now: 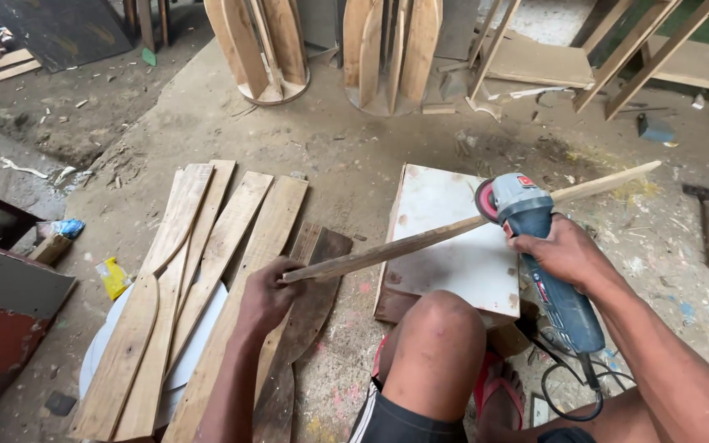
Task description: Sanding and shaping the edges of a wooden board using an angle grinder
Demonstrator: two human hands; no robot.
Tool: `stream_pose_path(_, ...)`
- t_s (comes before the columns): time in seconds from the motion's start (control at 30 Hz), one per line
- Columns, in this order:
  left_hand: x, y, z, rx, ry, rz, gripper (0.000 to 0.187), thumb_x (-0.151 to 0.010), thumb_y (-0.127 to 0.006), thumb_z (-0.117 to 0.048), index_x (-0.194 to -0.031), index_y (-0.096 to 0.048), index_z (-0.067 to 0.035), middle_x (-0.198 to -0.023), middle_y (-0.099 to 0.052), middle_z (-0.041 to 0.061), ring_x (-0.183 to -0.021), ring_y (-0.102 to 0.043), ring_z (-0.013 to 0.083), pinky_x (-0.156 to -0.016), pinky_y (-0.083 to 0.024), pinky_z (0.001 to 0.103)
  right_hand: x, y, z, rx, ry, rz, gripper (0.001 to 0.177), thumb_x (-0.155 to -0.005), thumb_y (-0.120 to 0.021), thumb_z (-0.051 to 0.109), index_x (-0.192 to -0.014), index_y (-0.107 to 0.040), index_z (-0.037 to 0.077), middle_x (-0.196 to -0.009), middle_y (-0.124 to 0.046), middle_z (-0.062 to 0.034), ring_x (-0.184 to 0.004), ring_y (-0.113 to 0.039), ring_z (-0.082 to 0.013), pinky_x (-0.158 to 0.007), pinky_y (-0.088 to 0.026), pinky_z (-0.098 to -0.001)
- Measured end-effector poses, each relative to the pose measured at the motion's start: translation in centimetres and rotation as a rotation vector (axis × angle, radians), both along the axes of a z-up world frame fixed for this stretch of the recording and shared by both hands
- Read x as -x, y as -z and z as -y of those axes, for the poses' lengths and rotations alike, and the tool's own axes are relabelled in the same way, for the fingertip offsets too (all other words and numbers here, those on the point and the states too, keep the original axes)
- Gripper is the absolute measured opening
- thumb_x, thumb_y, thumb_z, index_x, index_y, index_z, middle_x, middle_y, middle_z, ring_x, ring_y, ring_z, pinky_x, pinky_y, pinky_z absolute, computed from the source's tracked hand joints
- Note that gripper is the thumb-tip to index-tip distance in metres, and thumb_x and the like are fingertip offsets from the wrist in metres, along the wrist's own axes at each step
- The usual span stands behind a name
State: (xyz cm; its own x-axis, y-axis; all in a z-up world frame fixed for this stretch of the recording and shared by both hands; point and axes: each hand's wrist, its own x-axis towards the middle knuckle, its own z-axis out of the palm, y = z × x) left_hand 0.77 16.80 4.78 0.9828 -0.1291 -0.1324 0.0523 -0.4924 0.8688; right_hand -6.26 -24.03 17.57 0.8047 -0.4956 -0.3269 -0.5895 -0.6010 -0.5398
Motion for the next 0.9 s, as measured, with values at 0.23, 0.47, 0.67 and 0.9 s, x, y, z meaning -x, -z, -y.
stream_pose_path(0.23, 0.4, 2.7, 3.6, 0.743, 0.035, -0.085, 0.011, -0.091, -0.064, 0.005, -0.094, -0.066, -0.006, -0.106, -0.074, 0.013, -0.095, -0.073, 0.0246, -0.090, -0.065, 0.045, -0.8, 0.2, 0.1, -0.046, 0.050, -0.040, 0.035, -0.085, -0.078, 0.021, -0.099, -0.065, -0.008, -0.077, -0.068, -0.0225, -0.056, -0.063, -0.0335, -0.051, -0.051, -0.0435)
stream_pose_path(0.47, 1.9, 3.0, 7.0, 0.410, 0.036, 0.191, 0.012, -0.090, -0.071, -0.003, -0.095, -0.065, -0.012, -0.067, -0.059, 0.001, -0.058, -0.047, 0.0109, -0.054, -0.040, 0.029, -0.6, -1.1, -2.8, -0.073, -0.044, -0.037, 0.036, -0.078, -0.077, 0.020, -0.103, -0.069, -0.005, -0.084, -0.071, -0.0284, -0.077, -0.068, -0.0404, -0.066, -0.052, -0.0482)
stream_pose_path(0.67, 1.9, 3.8, 7.2, 0.343, 0.010, 0.238, 0.013, -0.089, -0.075, -0.011, -0.092, -0.064, -0.018, -0.062, -0.058, 0.004, -0.059, -0.050, 0.0154, -0.058, -0.044, 0.032, -0.5, -2.2, -7.0, -0.020, -0.143, -0.089, 0.054, -0.072, -0.081, 0.031, -0.109, -0.064, -0.003, -0.098, -0.070, -0.0326, -0.100, -0.072, -0.0465, -0.082, -0.054, -0.0545)
stream_pose_path(0.9, 3.0, 5.8, 7.7, 0.400, -0.026, 0.283, 0.014, -0.089, -0.073, -0.007, -0.094, -0.064, -0.016, -0.067, -0.063, 0.010, -0.063, -0.052, 0.0165, -0.062, -0.048, 0.036, -1.1, -1.6, -9.8, 0.063, -0.416, -0.239, 0.065, -0.069, -0.081, 0.043, -0.118, -0.061, 0.005, -0.116, -0.071, -0.0287, -0.118, -0.067, -0.0431, -0.096, -0.052, -0.0544)
